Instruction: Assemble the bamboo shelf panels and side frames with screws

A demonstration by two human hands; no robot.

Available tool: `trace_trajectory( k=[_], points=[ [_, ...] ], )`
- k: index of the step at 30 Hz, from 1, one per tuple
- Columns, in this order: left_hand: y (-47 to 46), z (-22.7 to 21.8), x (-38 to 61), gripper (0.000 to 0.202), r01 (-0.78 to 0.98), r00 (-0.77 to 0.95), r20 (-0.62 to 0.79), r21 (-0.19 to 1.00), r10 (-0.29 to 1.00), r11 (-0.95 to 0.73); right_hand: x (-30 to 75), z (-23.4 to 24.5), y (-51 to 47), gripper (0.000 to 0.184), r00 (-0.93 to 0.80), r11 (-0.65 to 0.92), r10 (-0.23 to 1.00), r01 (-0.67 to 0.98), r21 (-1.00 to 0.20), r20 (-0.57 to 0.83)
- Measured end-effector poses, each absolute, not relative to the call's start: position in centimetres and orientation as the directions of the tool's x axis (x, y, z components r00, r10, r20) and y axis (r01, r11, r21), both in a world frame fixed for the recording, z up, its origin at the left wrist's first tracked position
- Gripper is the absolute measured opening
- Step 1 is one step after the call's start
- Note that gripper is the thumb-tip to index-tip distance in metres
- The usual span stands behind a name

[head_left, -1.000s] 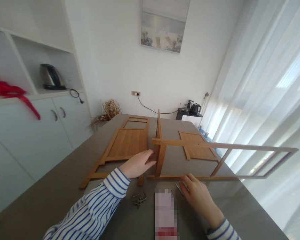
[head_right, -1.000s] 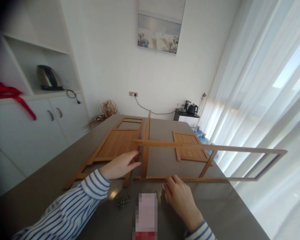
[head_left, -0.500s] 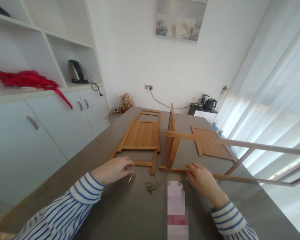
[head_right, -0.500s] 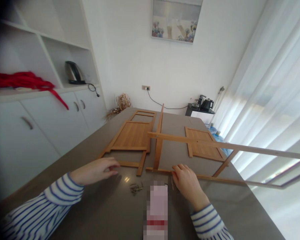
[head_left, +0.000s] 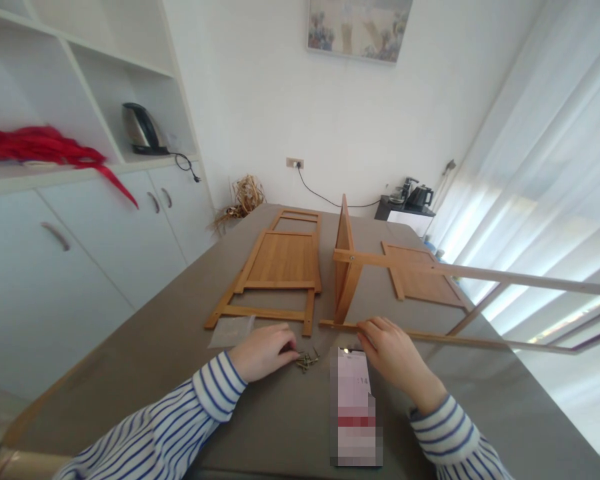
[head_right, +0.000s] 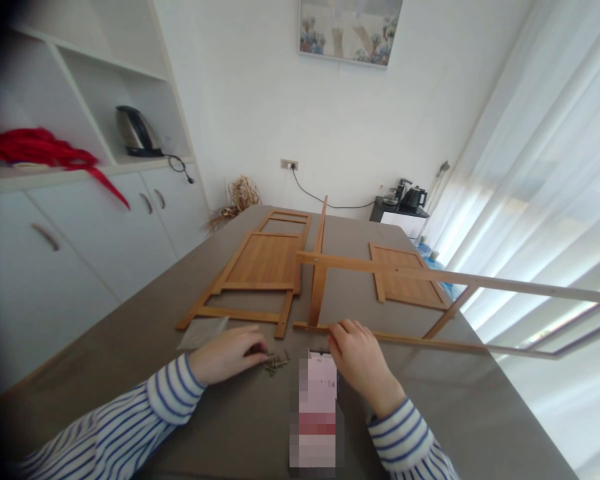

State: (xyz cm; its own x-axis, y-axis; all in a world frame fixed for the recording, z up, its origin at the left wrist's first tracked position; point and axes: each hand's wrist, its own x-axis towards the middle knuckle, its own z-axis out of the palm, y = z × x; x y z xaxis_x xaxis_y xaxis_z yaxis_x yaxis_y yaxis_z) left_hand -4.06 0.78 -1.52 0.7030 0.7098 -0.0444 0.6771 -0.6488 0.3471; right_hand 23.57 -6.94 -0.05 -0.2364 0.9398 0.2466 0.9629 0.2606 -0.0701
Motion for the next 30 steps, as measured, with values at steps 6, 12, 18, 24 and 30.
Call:
trace_trajectory(
  k=[6, 12, 18, 24, 30],
  points=[
    [0.8, -1.9, -3.8, 0.022, 0.664, 0.717, -0.038, 0.341, 0.696, -0.665, 23.4, 0.1, -7.4, 0.024, -0.224, 0.253, 0.946, 0.962, -0.102, 0.236],
    [1.1, -1.6, -4.2, 0.023, 0.658, 0.703, -0.008, 0.384, 0.711, -0.647, 23.2, 0.2, -7.6, 0.024, -0.225, 0.263, 0.939, 0.957, -0.119, 0.261],
    [0.4, 0.8, -2.0, 0.026, 0.587, 0.689, 0.084, 0.519, 0.720, -0.622, 21.3, 1.8, -8.5, 0.024, -0.271, 0.346, 0.912, 0.911, -0.223, 0.308],
    [0.0, 1.7, 1.5, 0.021, 0.496, 0.701, 0.091, 0.651, 0.707, -0.575, 19.8, 2.2, -8.2, 0.023, -0.374, 0.443, 0.856, 0.886, -0.135, 0.358],
    [0.0, 1.3, 3.0, 0.009, 0.384, 0.703, 0.102, 0.779, 0.704, -0.496, 19.9, 1.7, -7.6, 0.021, -0.372, 0.432, 0.871, 0.891, -0.137, 0.321]
  ],
)
